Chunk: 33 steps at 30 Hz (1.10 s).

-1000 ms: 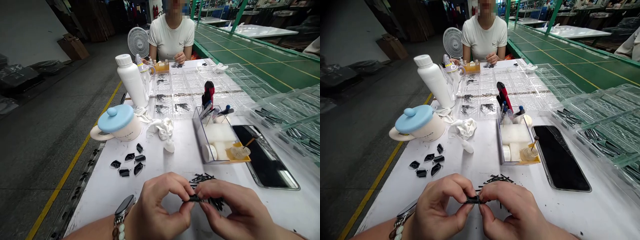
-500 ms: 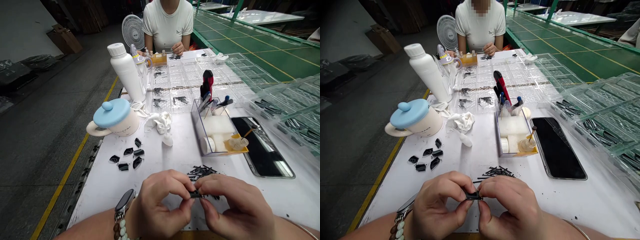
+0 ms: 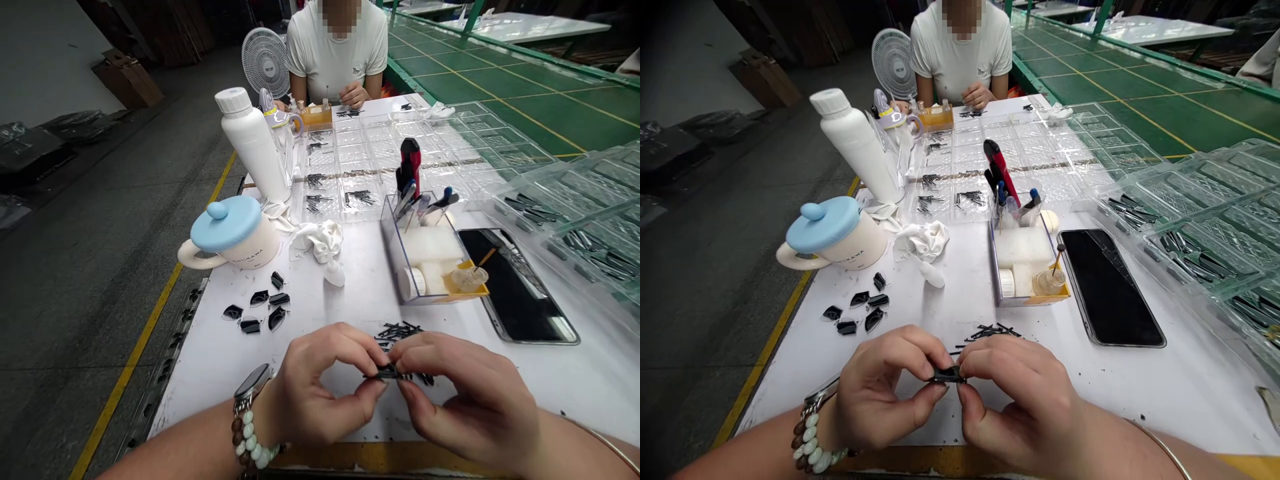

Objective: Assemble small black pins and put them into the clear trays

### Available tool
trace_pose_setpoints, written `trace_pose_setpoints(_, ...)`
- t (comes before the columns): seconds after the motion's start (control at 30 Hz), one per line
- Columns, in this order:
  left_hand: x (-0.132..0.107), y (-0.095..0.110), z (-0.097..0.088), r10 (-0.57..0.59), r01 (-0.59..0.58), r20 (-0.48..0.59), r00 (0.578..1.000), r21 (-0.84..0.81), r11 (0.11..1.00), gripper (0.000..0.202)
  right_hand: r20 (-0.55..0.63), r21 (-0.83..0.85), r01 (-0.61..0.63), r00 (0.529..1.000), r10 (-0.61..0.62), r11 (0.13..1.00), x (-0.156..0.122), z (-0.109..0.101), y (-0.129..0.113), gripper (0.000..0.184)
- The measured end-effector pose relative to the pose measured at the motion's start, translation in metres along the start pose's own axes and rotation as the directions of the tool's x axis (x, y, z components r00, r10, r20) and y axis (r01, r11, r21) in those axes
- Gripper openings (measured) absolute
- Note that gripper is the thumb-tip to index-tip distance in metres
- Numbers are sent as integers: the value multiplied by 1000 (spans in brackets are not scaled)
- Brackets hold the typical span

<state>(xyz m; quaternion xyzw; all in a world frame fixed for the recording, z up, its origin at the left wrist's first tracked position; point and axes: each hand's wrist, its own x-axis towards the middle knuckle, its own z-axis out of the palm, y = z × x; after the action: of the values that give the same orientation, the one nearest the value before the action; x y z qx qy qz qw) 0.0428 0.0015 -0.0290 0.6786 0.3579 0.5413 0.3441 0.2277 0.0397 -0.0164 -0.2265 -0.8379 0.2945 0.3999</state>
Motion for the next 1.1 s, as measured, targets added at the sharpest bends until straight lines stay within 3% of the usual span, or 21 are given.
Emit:
trace_pose_setpoints(0.3,-2,-2,-1,-13,13,-2,1000,12,1000,27,46,41,-7,999,5,999,-4,-2,6,21)
trace_pose_setpoints(0.73,0,3,0,-30,30,11,999,36,999,26,29,-7,0,1000,0,1000,-3,0,3,18)
trace_pose_setpoints(1.1,-3,-4,1,-37,37,3,999,-6,999,31,26,66,-57,998,55,996,-4,-3,5,22)
